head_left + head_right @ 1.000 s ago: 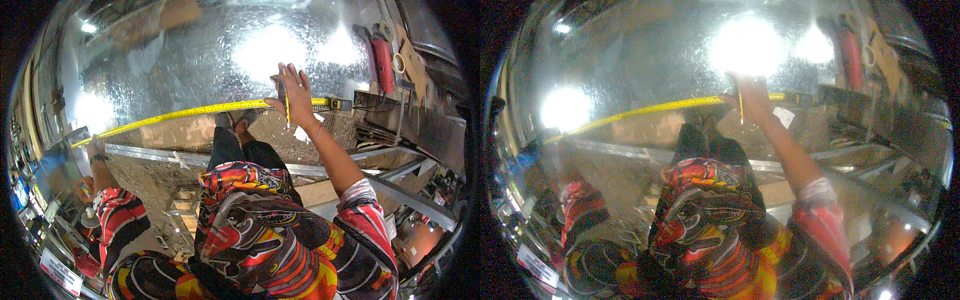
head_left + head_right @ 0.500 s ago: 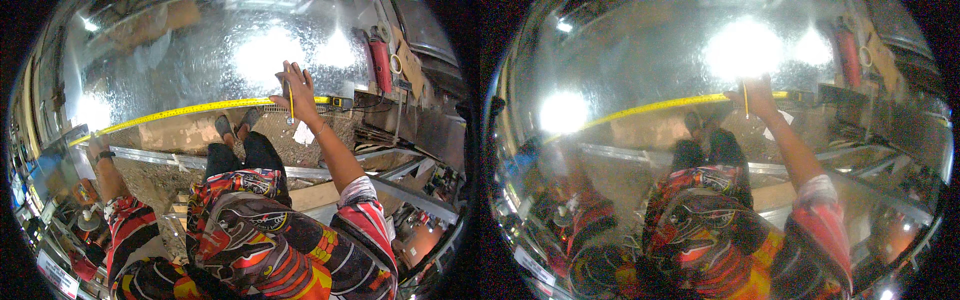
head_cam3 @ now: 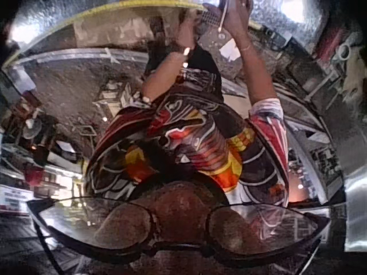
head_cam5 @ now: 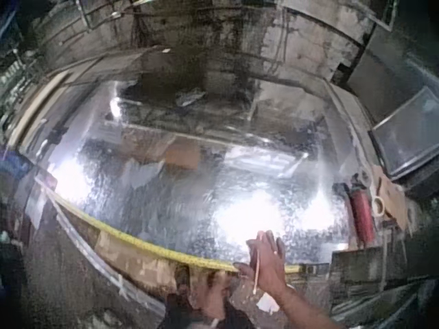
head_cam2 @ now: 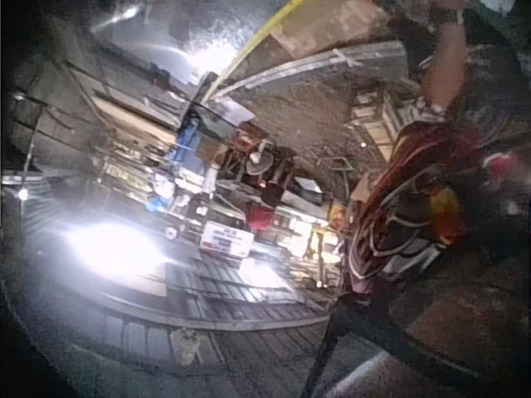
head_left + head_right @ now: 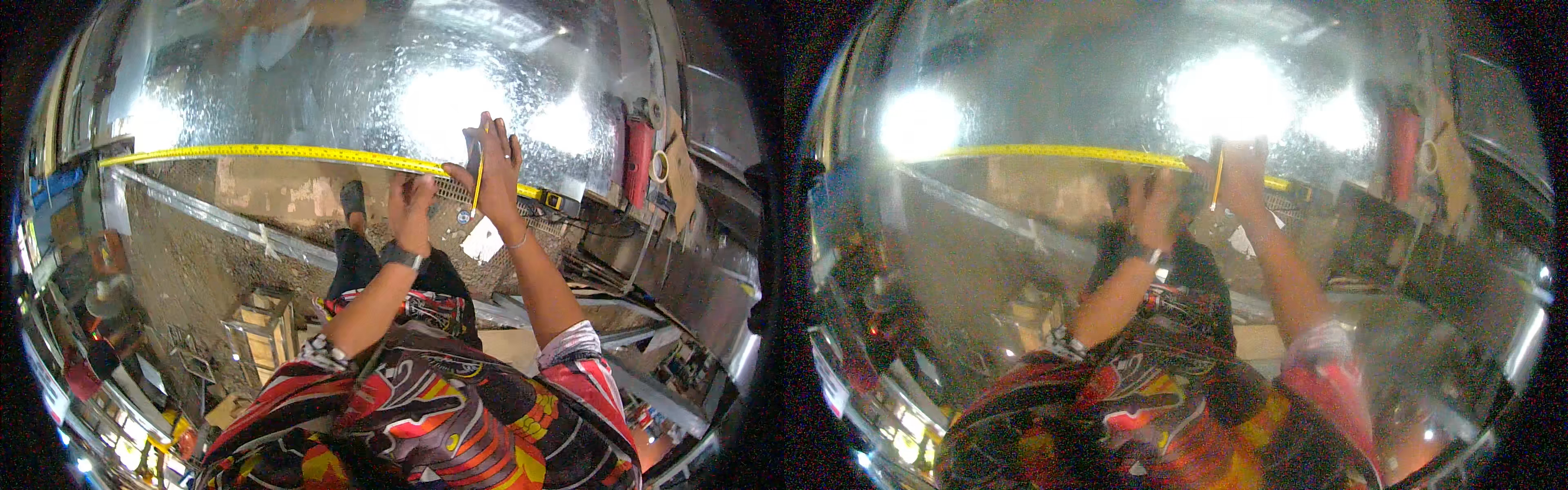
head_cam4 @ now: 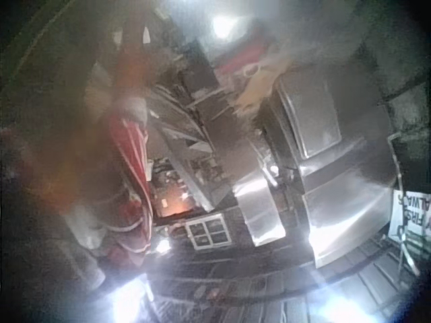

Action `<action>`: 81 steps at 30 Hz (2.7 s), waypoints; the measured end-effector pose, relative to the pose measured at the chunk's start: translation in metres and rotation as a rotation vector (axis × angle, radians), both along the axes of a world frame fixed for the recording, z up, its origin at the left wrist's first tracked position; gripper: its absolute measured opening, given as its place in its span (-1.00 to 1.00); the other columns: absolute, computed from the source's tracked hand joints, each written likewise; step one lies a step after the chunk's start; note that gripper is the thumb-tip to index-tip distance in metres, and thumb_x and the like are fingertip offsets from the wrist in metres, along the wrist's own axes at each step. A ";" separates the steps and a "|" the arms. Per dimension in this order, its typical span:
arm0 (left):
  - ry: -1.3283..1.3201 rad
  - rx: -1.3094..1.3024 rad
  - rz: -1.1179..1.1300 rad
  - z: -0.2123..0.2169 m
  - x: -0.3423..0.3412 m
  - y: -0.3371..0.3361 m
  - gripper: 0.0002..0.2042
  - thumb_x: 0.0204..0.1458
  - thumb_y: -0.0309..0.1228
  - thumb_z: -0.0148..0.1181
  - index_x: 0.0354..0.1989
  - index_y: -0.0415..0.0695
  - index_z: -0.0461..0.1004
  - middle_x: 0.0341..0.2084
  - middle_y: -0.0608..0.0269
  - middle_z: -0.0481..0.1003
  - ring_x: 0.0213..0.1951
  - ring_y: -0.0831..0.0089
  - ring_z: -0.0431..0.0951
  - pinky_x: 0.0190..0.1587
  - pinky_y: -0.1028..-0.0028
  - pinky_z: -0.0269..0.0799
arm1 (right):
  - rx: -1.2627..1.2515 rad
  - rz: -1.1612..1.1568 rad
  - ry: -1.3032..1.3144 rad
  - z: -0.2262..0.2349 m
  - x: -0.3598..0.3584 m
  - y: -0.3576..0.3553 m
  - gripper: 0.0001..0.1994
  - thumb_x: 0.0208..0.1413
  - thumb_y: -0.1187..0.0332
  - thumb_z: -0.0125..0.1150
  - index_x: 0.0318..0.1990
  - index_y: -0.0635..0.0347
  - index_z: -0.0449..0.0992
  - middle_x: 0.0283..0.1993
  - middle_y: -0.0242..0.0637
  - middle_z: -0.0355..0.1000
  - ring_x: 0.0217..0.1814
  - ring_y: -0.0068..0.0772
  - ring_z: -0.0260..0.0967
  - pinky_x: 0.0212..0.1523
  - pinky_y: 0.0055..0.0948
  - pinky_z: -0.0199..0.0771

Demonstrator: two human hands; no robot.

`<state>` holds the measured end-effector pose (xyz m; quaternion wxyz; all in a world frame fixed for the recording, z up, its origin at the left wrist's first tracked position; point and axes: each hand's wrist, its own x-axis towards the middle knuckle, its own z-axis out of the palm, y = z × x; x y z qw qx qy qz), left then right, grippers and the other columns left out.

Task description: The person measures a large metal sheet on a workbench using a tape measure and marks it with a pencil. They then use a metal ruler to draw straight lines along the marked points.

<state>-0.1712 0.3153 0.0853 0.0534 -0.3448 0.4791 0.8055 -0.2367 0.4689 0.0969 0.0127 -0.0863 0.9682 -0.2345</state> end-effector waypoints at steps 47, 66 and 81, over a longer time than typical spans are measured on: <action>0.015 -0.405 0.120 0.003 -0.035 0.046 -0.83 0.25 -0.66 0.07 -0.08 -0.34 0.58 -0.20 0.24 0.62 -0.16 0.54 0.55 -0.10 0.47 0.44 | -0.563 -0.025 -0.373 0.000 -0.017 -0.009 -0.73 0.16 0.27 0.41 -0.20 0.37 0.68 -0.38 -0.17 0.65 -0.39 -0.55 0.53 -0.35 -0.43 0.54; 0.035 -0.383 0.155 0.003 -0.036 0.048 -0.84 0.26 -0.65 0.09 -0.10 -0.34 0.60 -0.24 0.27 0.62 -0.23 0.58 0.54 -0.18 0.52 0.43 | -0.620 -0.023 -0.365 -0.012 -0.015 -0.006 -0.73 0.15 0.25 0.42 -0.25 0.35 0.66 -0.30 -0.13 0.67 -0.32 -0.53 0.56 -0.29 -0.40 0.56; 0.056 -0.417 0.134 -0.005 -0.034 0.049 -0.84 0.26 -0.66 0.08 -0.10 -0.34 0.59 -0.22 0.24 0.62 -0.21 0.56 0.55 -0.18 0.50 0.44 | -0.623 -0.024 -0.340 -0.018 -0.013 -0.005 -0.76 0.17 0.27 0.43 -0.27 0.32 0.64 -0.34 -0.19 0.66 -0.34 -0.57 0.55 -0.29 -0.44 0.57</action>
